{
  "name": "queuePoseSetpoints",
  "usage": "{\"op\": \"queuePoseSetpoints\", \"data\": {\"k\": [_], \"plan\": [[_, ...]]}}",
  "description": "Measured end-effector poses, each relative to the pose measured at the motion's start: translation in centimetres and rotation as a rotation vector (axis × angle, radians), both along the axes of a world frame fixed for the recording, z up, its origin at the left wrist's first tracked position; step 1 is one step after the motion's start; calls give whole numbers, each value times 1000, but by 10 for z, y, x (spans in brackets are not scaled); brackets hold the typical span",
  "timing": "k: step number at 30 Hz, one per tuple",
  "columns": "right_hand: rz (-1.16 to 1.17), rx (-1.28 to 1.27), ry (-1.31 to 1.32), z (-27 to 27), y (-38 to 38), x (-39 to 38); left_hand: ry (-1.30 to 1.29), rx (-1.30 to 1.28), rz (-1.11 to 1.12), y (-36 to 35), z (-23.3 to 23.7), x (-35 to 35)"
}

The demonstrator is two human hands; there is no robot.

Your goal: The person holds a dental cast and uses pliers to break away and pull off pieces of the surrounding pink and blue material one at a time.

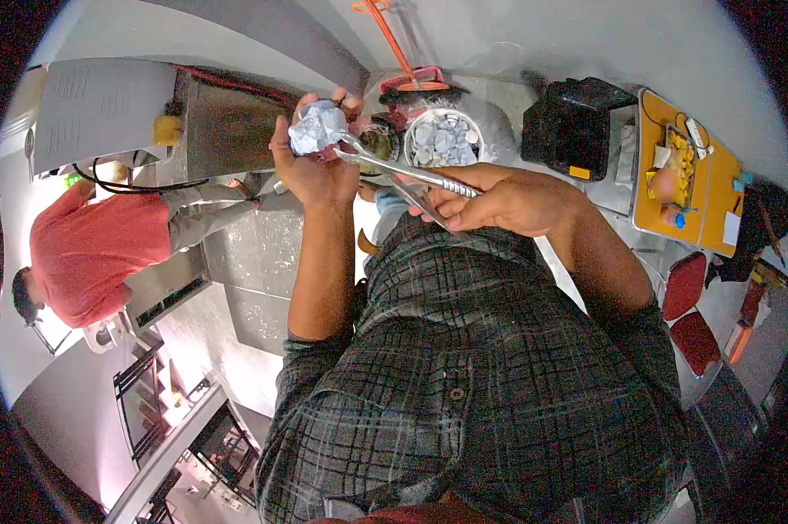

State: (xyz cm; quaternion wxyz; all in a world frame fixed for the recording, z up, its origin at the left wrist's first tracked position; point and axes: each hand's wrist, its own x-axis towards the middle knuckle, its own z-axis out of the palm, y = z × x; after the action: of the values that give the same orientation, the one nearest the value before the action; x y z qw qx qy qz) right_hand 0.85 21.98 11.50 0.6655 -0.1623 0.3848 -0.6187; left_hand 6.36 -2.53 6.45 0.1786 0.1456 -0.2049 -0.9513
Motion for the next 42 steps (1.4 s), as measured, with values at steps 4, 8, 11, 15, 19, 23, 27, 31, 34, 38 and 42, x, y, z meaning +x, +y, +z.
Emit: {"op": "queuePoseSetpoints", "data": {"k": [4,8,11,15,19,23,27,31,34,38,42], "plan": [[-39,13,-131,0,-5,0,85,-126,-8,-6,-9,2],[16,93,-193,14,-10,-7,13,-257,38,-11,-10,5],[41,69,-235,7,-11,-10,86,-234,-6,-12,-10,6],[60,36,-305,2,-13,-13,107,-359,4,-13,-10,8],[25,106,-277,-6,-24,-10,49,-421,95,-14,-18,4],[-8,151,-288,-33,-32,-1,24,-420,152,-12,-33,-1],[3,187,-219,-30,-34,5,-24,-498,231,-2,-34,-11],[7,182,-269,-36,-26,1,70,-528,236,-1,-27,-21],[39,63,-277,-38,-15,-8,90,-608,200,0,-24,-27],[39,74,-289,-33,-7,-3,105,-610,169,4,-21,-34],[-55,276,-105,-19,-11,5,98,-621,140,10,-20,-33]]}}
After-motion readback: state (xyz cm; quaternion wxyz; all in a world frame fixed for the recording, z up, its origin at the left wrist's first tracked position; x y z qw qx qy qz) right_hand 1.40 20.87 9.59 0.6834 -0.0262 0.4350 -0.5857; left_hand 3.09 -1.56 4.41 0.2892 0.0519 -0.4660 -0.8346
